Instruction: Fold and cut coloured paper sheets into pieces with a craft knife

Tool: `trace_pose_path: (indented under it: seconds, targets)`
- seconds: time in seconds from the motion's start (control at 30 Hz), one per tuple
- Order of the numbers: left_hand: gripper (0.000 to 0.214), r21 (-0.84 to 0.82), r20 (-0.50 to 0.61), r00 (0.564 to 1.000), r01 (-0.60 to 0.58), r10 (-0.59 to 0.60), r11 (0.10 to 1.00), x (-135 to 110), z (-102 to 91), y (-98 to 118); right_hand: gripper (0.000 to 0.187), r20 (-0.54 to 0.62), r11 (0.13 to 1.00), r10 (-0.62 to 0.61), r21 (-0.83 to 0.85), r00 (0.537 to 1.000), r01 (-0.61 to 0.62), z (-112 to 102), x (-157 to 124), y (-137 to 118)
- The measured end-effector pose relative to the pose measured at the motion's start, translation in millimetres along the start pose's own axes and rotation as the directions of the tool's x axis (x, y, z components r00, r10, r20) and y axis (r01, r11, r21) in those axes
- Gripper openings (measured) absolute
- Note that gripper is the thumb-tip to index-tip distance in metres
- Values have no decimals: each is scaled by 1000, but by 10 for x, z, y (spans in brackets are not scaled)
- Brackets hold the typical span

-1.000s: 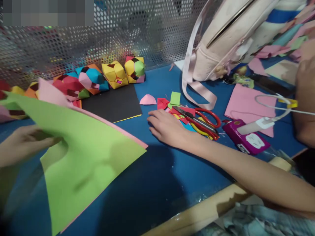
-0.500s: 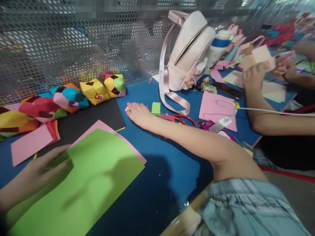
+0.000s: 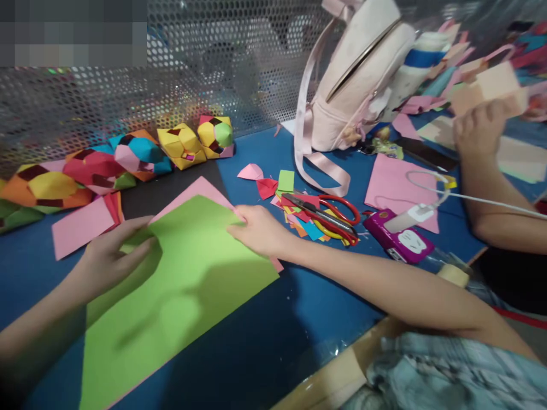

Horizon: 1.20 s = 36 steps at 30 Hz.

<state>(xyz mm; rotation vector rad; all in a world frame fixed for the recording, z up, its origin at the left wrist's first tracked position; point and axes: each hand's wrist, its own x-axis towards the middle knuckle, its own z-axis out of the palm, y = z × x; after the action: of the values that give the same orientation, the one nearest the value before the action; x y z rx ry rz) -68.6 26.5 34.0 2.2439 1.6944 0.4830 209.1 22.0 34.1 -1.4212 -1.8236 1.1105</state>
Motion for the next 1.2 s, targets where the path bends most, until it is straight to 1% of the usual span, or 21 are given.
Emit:
trace_pose_path:
  seconds: [0.07, 0.17, 0.23, 0.33, 0.47, 0.6, 0.67, 0.73, 0.8, 0.87, 0.93, 1.0, 1.07, 1.2]
  targets:
    - [52, -22, -10, 1000, -14, 14, 1000, 8, 23, 35, 22, -48, 998, 56, -30, 997, -57, -1, -58, 84]
    - [48, -32, -22, 999, 30, -31, 999, 9, 47, 23, 28, -131, 994, 102, -30, 986, -107, -31, -111, 214]
    - [46, -29, -31, 997, 71, -72, 997, 4, 63, -29, 27, -160, 994, 109, -4, 981, -111, -55, -133, 288]
    - [46, -17, -40, 992, 122, -122, 992, -8, 86, -126, 22, -168, 995, 95, 29, 981, -91, -74, -142, 364]
    - [40, 24, -68, 991, 117, -115, 993, -25, 87, -178, 21, -199, 994, 89, 85, 976, -73, -81, -120, 398]
    - [40, 64, -83, 992, 104, -98, 993, -34, 58, -143, 19, -156, 965, 147, 241, 977, -106, -90, -106, 399]
    - [42, 89, -81, 993, 98, -90, 991, -38, 45, -119, 18, -130, 948, 169, 293, 977, -125, -87, -106, 409]
    - [44, 125, -77, 994, 91, -82, 988, -38, 41, -103, 19, -109, 934, 152, 342, 982, -107, -77, -104, 429]
    - [45, 157, -79, 994, 86, -74, 984, -34, 49, -105, 29, -117, 921, 96, 386, 988, -44, -65, -100, 452]
    - [44, 170, -88, 994, 79, -64, 982, -27, 66, -124, 47, -161, 926, 42, 377, 986, 22, -59, -96, 464]
    - [41, 171, -98, 994, 72, -56, 983, -21, 86, -151, 58, -188, 944, 12, 325, 982, 51, -66, -97, 462]
    - [35, 161, -115, 992, 68, -50, 985, -21, 100, -170, 57, -178, 961, -6, 271, 984, 54, -81, -99, 454]
    - [29, 148, -140, 989, 74, -53, 986, -25, 104, -176, 50, -167, 973, -18, 224, 986, 55, -98, -98, 453]
    - [29, 146, -172, 982, 105, -79, 984, -40, 100, -170, 41, -191, 979, -4, 201, 982, 43, -124, -71, 493]
